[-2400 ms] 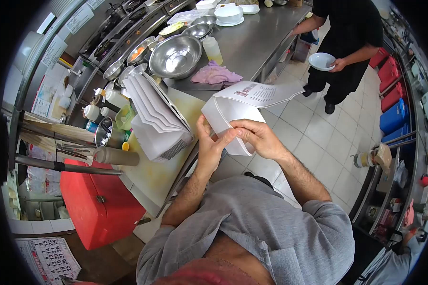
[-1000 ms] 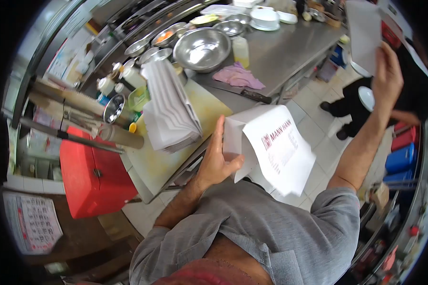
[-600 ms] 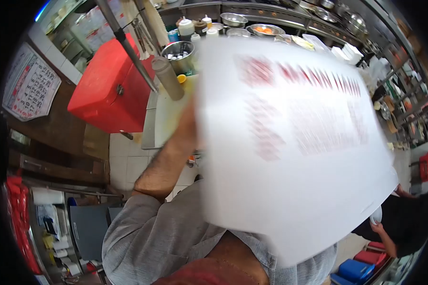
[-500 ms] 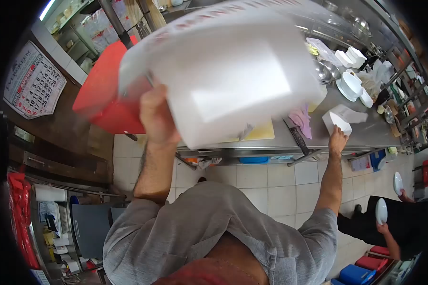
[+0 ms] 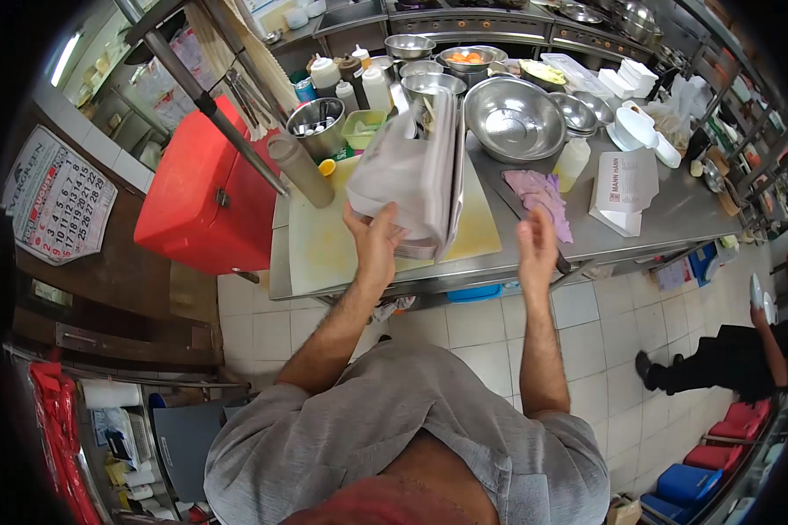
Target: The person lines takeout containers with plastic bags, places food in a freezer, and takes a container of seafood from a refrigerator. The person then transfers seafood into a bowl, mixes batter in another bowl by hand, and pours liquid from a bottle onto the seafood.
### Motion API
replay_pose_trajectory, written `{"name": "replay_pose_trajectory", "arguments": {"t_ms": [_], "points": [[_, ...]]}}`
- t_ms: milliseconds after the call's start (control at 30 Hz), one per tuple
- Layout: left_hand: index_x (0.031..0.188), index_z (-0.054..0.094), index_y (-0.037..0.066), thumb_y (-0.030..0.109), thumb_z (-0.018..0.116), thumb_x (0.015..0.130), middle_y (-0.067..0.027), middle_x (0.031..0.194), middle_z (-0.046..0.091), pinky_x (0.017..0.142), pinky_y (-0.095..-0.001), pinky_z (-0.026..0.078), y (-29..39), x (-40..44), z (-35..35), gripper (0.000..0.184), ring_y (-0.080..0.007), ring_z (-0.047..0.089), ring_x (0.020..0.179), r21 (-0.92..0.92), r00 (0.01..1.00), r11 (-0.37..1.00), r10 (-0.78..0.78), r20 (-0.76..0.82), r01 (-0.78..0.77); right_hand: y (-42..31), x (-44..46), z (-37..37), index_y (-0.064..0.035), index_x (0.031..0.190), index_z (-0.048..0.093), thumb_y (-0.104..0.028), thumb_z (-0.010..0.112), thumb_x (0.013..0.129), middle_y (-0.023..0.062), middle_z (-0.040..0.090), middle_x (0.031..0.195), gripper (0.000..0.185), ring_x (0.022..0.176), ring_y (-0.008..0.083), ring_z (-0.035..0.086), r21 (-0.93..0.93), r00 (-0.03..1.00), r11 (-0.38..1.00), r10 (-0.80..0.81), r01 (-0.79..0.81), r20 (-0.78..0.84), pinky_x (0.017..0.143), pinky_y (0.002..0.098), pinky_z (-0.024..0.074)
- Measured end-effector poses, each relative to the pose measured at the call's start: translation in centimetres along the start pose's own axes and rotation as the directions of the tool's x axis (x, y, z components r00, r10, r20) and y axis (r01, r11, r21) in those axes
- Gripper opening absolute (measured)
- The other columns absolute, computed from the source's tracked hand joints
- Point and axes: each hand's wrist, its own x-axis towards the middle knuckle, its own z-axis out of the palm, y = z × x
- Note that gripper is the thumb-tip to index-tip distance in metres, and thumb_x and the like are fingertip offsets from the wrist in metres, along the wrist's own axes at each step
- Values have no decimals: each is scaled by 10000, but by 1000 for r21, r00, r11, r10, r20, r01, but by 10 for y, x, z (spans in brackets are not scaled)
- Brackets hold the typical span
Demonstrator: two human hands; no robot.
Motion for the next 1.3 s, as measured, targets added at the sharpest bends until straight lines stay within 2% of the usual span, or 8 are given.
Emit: {"name": "replay_pose_trajectory", "arguments": {"t_ms": [100,167,300,433,500,700,1000,1300], "points": [[1379,101,125,307,647,791,-127,1166,368,798,-410,462,1,-3,-6,823,-267,444,1070,234,998,972,-26,54,13,-13,-16,24,-25,1237,471,-216,567,894,86,529,1145,404,1019,167,524,118,995,992,26,-38,98,868,276,415],[1332,249,28,341,699,748,-179,1169,360,856,-381,443,10,6,-33,801,-294,433,1087,832,964,487,158,215,-265,-14,-23,30,-38,1303,399,-298,544,903,101,471,1228,499,1069,177,499,120,975,990,40,-67,217,905,315,397],[1323,303,28,319,742,691,-211,1217,331,942,-436,366,41,10,-52,823,-353,376,1150,921,943,242,211,258,-307,-22,-29,40,-82,1399,234,-507,538,847,135,315,1370,759,1170,234,425,131,963,989,37,-74,266,951,407,359],[1350,276,58,272,776,659,-208,1253,322,977,-427,352,19,34,-80,880,-354,350,1190,806,846,276,279,454,-524,-36,-21,58,-93,1421,162,-566,505,835,142,263,1405,827,1217,253,377,204,989,979,-26,-5,148,975,424,334],[1374,244,50,160,804,624,-169,1305,293,1039,-385,296,8,39,-82,942,-298,307,1243,555,893,770,40,449,-314,-37,-19,67,-93,1421,164,-572,500,833,139,250,1417,830,1240,258,352,168,970,985,-76,38,229,987,431,318],[1407,102,42,212,844,562,-208,1403,208,1080,-400,232,-14,50,-111,1138,-310,234,1306,609,844,632,142,517,-479,-19,-28,91,-59,1420,150,-584,553,785,131,170,1456,917,1337,266,193,128,884,984,-171,128,436,1056,399,224],[1397,77,-36,132,850,521,-189,1429,222,1090,-339,191,-54,72,-122,1180,-267,224,1323,491,787,763,37,616,-420,54,-64,108,-12,1343,273,-144,791,659,109,405,1306,868,1209,225,381,248,759,811,324,-530,565,1030,351,281],[1395,190,18,145,840,566,-173,1380,274,1070,-397,228,9,39,-106,1061,-298,260,1293,335,779,746,375,502,-575,-50,-43,114,12,1192,454,-87,739,702,99,558,1099,576,999,202,541,242,843,914,164,-325,513,860,319,446]]}}
